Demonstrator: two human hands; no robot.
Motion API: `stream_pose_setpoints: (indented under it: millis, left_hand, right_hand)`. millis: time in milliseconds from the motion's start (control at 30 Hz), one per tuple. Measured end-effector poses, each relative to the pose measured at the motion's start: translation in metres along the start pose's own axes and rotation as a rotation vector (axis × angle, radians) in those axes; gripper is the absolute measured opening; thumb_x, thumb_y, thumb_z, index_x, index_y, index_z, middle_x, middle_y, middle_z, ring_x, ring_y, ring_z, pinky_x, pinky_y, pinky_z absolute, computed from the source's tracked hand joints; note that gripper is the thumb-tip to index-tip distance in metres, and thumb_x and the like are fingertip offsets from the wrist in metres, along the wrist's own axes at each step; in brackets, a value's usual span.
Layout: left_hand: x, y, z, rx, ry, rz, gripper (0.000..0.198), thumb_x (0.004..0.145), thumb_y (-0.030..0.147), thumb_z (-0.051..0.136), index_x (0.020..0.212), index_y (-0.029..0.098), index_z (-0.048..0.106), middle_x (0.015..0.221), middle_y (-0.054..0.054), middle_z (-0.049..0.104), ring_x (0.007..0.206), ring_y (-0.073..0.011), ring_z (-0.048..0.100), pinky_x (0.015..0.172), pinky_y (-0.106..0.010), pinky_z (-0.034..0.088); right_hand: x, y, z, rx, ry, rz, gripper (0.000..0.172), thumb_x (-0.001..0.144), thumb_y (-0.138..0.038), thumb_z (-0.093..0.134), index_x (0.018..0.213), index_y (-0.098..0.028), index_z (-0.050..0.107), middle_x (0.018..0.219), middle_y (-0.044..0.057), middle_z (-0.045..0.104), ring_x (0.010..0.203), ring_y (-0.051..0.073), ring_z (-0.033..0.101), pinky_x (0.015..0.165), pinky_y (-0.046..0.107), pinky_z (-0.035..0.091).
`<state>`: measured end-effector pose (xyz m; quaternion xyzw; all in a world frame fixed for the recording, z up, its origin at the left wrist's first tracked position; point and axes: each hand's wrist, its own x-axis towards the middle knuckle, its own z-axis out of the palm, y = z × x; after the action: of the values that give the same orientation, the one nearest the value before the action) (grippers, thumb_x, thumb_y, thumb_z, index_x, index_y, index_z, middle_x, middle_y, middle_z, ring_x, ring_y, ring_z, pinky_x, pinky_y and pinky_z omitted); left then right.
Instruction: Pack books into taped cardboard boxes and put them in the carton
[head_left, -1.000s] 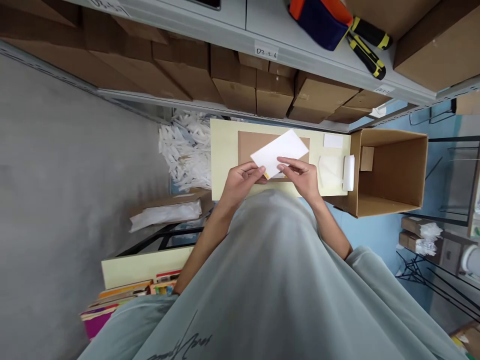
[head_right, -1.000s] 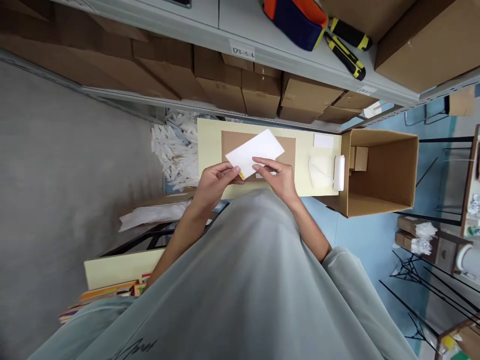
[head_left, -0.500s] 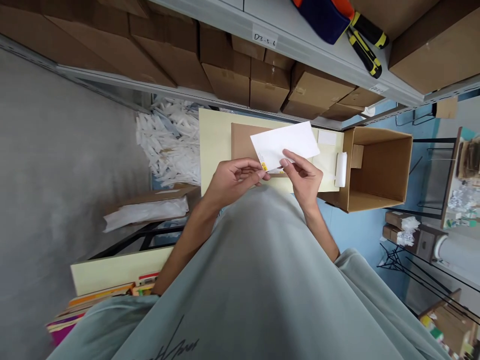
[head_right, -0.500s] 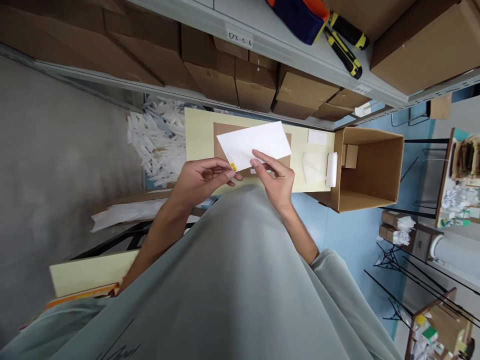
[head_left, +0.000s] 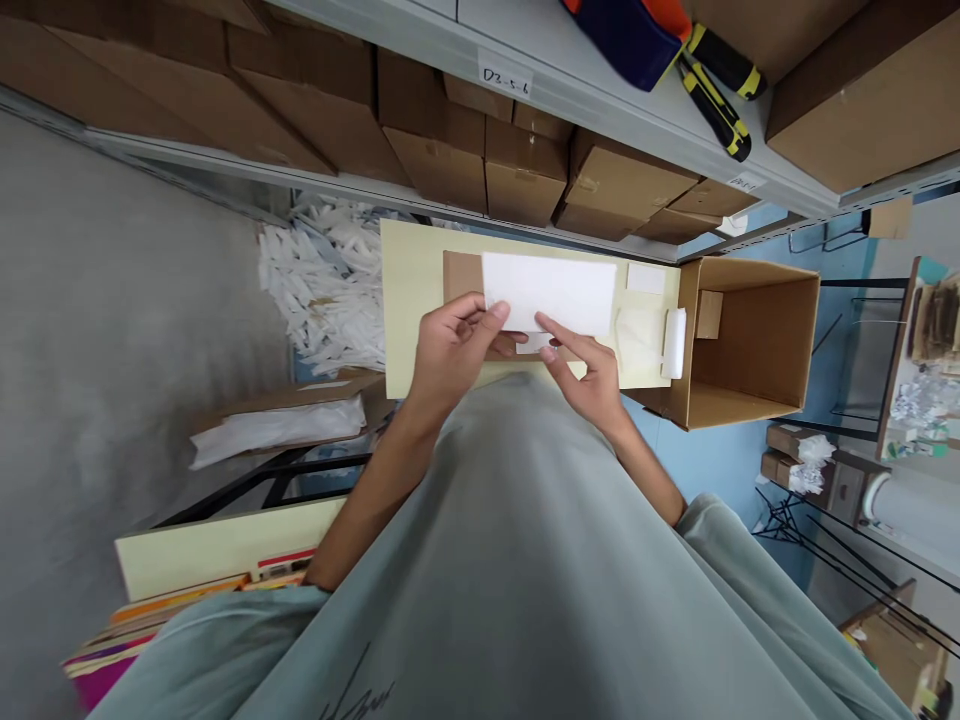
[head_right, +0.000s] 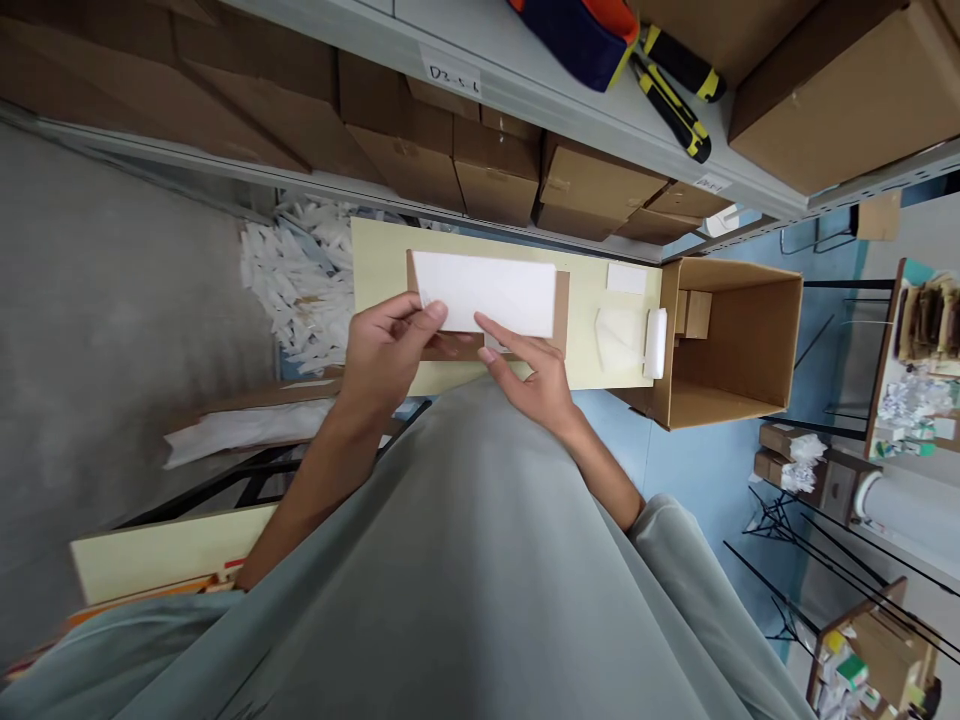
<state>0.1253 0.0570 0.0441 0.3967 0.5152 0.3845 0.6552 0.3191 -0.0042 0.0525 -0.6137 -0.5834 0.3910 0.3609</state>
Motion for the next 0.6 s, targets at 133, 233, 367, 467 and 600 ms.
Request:
stream_pose_setpoints:
  millis: [133,233,367,467,600]
  left_hand:
    - [0.010,0.001,-0.011,0.116,-0.005,0.048,0.048,0.085,0.068,0.089,0.083,0.022,0.075,0.075,-0.003,0.075,0.068,-0.0201,0.075,0.063,-0.028,0.063]
    - [0.016,0.004,-0.024,0.183,-0.177,-0.002,0.051,0.079,0.070,0.093,0.081,0.021,0.078,0.077,-0.004,0.076,0.070,-0.0202,0.074,0.066,-0.028,0.064]
    - [0.016,0.009,-0.014,0.141,-0.104,-0.044,0.050,0.080,0.067,0.093,0.079,0.020,0.077,0.073,-0.006,0.074,0.066,-0.0198,0.073,0.060,-0.028,0.060]
    - [0.009,0.013,0.009,0.019,-0.031,-0.030,0.052,0.086,0.070,0.086,0.091,0.018,0.080,0.085,-0.010,0.080,0.069,-0.0206,0.076,0.056,-0.027,0.056]
    - [-0.007,0.015,0.035,-0.050,-0.112,-0.035,0.051,0.081,0.063,0.092,0.103,0.017,0.083,0.096,-0.011,0.083,0.072,-0.0213,0.077,0.055,-0.028,0.054]
  right_hand:
    - [0.001,0.008,-0.023,0.012,0.036,-0.059,0.039,0.111,-0.058,0.067,0.138,-0.034,0.083,0.134,0.006,0.084,0.123,0.025,0.080,0.109,0.045,0.067]
    - [0.008,0.014,-0.048,0.050,-0.046,-0.025,0.031,0.107,-0.055,0.074,0.121,-0.033,0.089,0.125,0.005,0.087,0.116,0.024,0.082,0.103,0.041,0.069]
    - [0.015,0.017,-0.060,0.128,-0.319,0.079,0.029,0.099,-0.056,0.084,0.112,-0.031,0.092,0.111,0.002,0.090,0.096,0.022,0.086,0.091,0.035,0.072]
    - [0.016,0.016,-0.052,0.227,-0.222,0.116,0.035,0.097,-0.060,0.084,0.115,-0.031,0.092,0.114,0.001,0.090,0.095,0.022,0.087,0.089,0.036,0.074]
    - [0.016,0.010,-0.045,0.305,-0.009,0.133,0.042,0.095,-0.066,0.085,0.122,-0.034,0.090,0.120,0.001,0.088,0.105,0.025,0.087,0.094,0.043,0.076]
